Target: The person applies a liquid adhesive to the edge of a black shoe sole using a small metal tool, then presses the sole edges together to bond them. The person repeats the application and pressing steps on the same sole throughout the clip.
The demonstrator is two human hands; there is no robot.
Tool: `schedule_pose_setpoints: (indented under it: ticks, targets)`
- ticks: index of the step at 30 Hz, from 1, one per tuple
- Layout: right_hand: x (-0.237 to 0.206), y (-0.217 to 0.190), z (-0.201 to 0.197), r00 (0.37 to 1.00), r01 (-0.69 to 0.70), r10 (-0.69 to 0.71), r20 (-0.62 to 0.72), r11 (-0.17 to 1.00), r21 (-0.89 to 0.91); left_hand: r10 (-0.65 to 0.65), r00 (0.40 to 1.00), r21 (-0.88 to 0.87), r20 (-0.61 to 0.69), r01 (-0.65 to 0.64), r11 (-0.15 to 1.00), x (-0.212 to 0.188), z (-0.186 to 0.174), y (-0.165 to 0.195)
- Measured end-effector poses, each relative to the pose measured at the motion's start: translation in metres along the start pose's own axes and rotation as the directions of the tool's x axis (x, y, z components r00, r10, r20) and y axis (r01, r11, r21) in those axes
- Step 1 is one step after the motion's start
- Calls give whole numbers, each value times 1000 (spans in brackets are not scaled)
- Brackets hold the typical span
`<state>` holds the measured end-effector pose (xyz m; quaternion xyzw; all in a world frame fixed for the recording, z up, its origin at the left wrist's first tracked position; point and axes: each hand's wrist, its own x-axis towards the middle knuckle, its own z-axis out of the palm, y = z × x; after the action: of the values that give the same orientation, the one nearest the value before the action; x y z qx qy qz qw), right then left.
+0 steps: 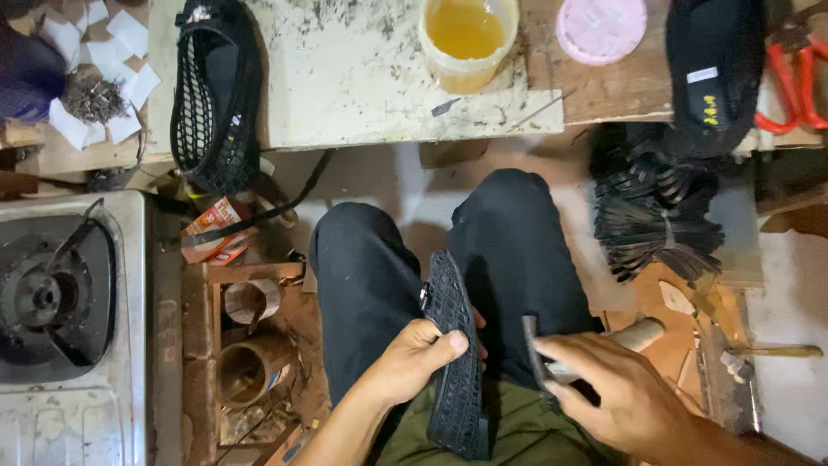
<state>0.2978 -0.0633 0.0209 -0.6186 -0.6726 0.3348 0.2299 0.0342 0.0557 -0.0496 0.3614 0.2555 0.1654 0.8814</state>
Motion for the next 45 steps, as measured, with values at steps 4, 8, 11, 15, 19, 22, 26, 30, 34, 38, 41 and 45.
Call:
schedule_pose_setpoints:
  ticks: [4, 8, 11, 15, 19, 22, 26, 30, 34, 38, 41, 45]
  targets:
    - [21, -19, 17, 972, -168, 223, -71, 875, 455, -39, 999, 79, -12, 40, 996, 2, 7, -5]
    - [41, -23, 30, 961, -211, 278, 13, 698, 685, -24, 999, 130, -38, 29, 991, -5, 7, -14]
    - [46, -22, 31, 963, -205, 268, 26, 666, 718, -19, 999, 132, -37, 24, 991, -8, 6, -20]
    - [44, -17, 30, 950, -250, 301, 78, 591, 767, -14, 1000, 136, -12, 15, 991, -8, 5, -21]
    - [44, -9, 35, 956, -217, 282, 85, 481, 850, -23, 1000, 134, -6, 23, 991, -7, 12, -13]
    - [43, -11, 34, 971, -165, 233, 54, 488, 857, -9, 1000, 149, -6, 10, 989, -11, 23, 7]
    - [38, -26, 16, 970, -163, 243, 31, 546, 822, 335, 942, 566, 23, -289, 772, -28, 44, 49]
    - [33, -39, -5, 989, -128, 138, 46, 678, 724, 361, 932, 965, -22, -74, 251, -34, 71, 76]
    - [32, -32, -7, 924, -340, 339, 178, 512, 789, 595, 778, 966, 202, -258, 10, -37, 75, 84]
    - [9, -9, -11, 994, -14, 87, -61, 678, 735, 913, 405, 891, -55, -392, 228, -55, 53, 78]
    - [-5, 5, -6, 980, 198, -101, -170, 541, 817, 717, 538, 366, -443, -622, 692, -59, 33, 67]
    - [-6, 16, 2, 989, 126, -131, -73, 454, 882, 379, 777, -189, -502, -526, 829, -59, 23, 51]
